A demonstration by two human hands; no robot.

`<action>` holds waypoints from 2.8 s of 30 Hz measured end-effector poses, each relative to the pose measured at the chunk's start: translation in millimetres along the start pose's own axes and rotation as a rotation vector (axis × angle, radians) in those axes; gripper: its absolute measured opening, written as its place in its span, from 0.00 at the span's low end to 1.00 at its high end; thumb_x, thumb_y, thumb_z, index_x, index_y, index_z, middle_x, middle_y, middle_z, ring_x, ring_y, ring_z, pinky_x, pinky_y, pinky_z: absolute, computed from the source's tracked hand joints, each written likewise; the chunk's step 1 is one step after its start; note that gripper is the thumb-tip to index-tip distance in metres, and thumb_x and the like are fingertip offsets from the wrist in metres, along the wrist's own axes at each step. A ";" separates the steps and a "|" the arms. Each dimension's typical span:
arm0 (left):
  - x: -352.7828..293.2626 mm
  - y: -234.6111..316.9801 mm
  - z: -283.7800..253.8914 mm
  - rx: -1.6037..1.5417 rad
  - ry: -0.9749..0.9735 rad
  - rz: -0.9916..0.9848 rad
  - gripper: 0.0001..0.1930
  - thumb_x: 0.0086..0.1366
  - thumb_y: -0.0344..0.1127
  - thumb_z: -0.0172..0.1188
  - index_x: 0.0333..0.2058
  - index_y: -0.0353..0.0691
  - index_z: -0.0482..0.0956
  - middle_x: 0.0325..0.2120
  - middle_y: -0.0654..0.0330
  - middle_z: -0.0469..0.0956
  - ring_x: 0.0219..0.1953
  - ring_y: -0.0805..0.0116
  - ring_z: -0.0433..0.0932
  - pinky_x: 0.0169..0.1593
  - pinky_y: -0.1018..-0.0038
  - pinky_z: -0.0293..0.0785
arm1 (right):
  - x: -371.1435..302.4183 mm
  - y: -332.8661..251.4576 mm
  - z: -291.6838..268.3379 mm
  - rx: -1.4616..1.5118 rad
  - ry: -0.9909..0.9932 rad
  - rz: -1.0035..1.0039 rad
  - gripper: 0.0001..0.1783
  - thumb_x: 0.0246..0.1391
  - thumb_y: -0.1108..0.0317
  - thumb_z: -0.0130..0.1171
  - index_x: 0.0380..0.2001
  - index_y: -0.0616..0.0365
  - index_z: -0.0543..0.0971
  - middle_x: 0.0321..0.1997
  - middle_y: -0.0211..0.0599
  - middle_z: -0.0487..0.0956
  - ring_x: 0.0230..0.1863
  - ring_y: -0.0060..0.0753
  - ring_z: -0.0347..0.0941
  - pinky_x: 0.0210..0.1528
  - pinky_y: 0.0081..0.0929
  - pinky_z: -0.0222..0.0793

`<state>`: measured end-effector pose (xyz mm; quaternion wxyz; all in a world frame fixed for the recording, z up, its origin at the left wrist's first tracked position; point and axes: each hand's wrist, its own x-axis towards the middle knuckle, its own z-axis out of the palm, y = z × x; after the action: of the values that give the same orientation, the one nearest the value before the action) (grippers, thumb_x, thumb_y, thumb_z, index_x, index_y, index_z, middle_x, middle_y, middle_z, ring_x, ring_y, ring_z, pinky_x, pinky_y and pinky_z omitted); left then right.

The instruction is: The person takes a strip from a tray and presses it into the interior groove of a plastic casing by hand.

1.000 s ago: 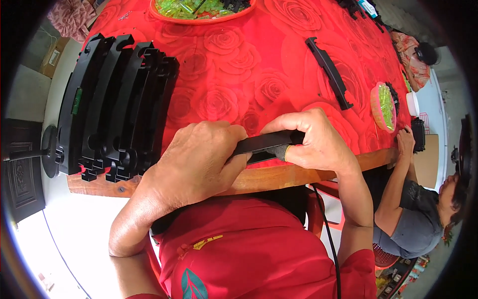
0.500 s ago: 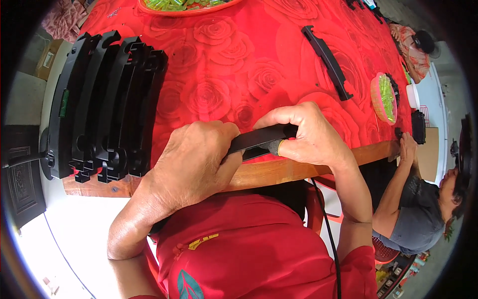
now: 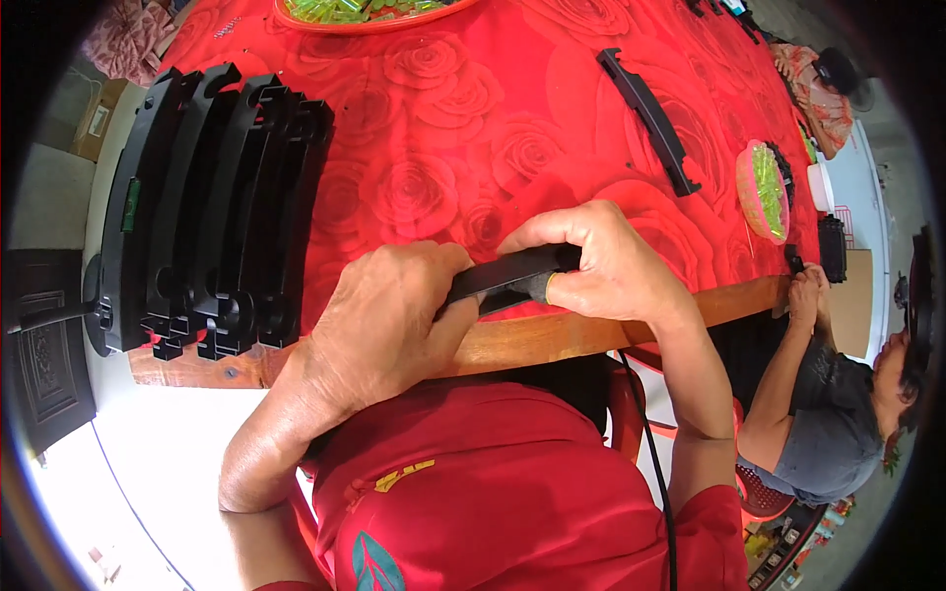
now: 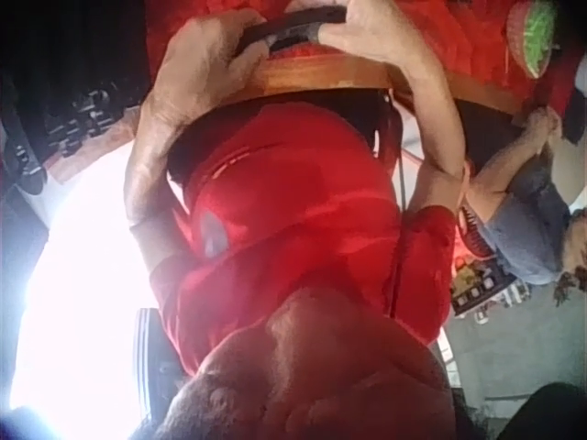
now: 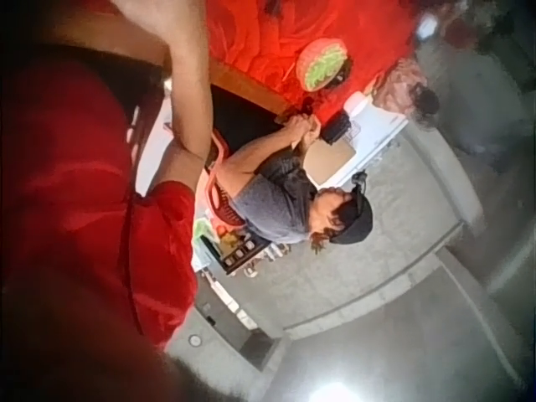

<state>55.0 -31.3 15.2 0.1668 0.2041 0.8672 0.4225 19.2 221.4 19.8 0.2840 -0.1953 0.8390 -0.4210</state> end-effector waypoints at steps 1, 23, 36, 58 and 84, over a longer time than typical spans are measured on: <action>-1.7 1.0 -1.2 0.002 -0.002 0.000 0.08 0.64 0.30 0.66 0.38 0.31 0.84 0.26 0.44 0.81 0.29 0.46 0.84 0.34 0.57 0.77 | 0.4 1.0 -0.7 0.059 -0.017 -0.026 0.21 0.47 0.77 0.64 0.48 0.68 0.87 0.41 0.40 0.90 0.43 0.23 0.85 0.49 0.26 0.80; -0.9 4.7 11.8 0.185 0.053 0.040 0.09 0.64 0.36 0.67 0.34 0.35 0.83 0.28 0.46 0.82 0.31 0.43 0.84 0.36 0.52 0.78 | -5.5 -0.7 7.2 -0.025 0.096 -0.107 0.18 0.44 0.75 0.63 0.41 0.62 0.89 0.27 0.45 0.85 0.26 0.33 0.81 0.32 0.31 0.75; -2.9 2.5 -20.1 0.042 -0.088 0.040 0.13 0.65 0.31 0.66 0.45 0.31 0.85 0.34 0.42 0.84 0.37 0.44 0.86 0.41 0.60 0.80 | -7.5 -5.1 -11.7 0.090 0.053 -0.053 0.17 0.45 0.75 0.63 0.40 0.65 0.88 0.29 0.39 0.87 0.29 0.24 0.81 0.34 0.28 0.75; 5.3 -1.3 -14.6 -0.348 -0.217 -0.126 0.11 0.66 0.28 0.63 0.45 0.29 0.84 0.27 0.56 0.81 0.32 0.76 0.78 0.38 0.72 0.76 | -27.3 -2.2 -14.1 0.135 0.069 0.019 0.21 0.44 0.72 0.66 0.44 0.67 0.87 0.38 0.37 0.89 0.40 0.23 0.84 0.47 0.24 0.77; 1.5 3.3 -8.0 -0.299 -0.009 -0.009 0.17 0.56 0.22 0.59 0.45 0.28 0.84 0.31 0.50 0.85 0.36 0.66 0.86 0.43 0.69 0.80 | -30.8 -1.4 -11.2 0.038 0.184 -0.120 0.21 0.44 0.79 0.61 0.45 0.67 0.87 0.34 0.43 0.88 0.35 0.25 0.84 0.39 0.27 0.77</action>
<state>50.7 -34.0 22.3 0.2012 0.1752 0.7947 0.5452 35.7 244.7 36.0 0.1837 -0.2004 0.8403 -0.4691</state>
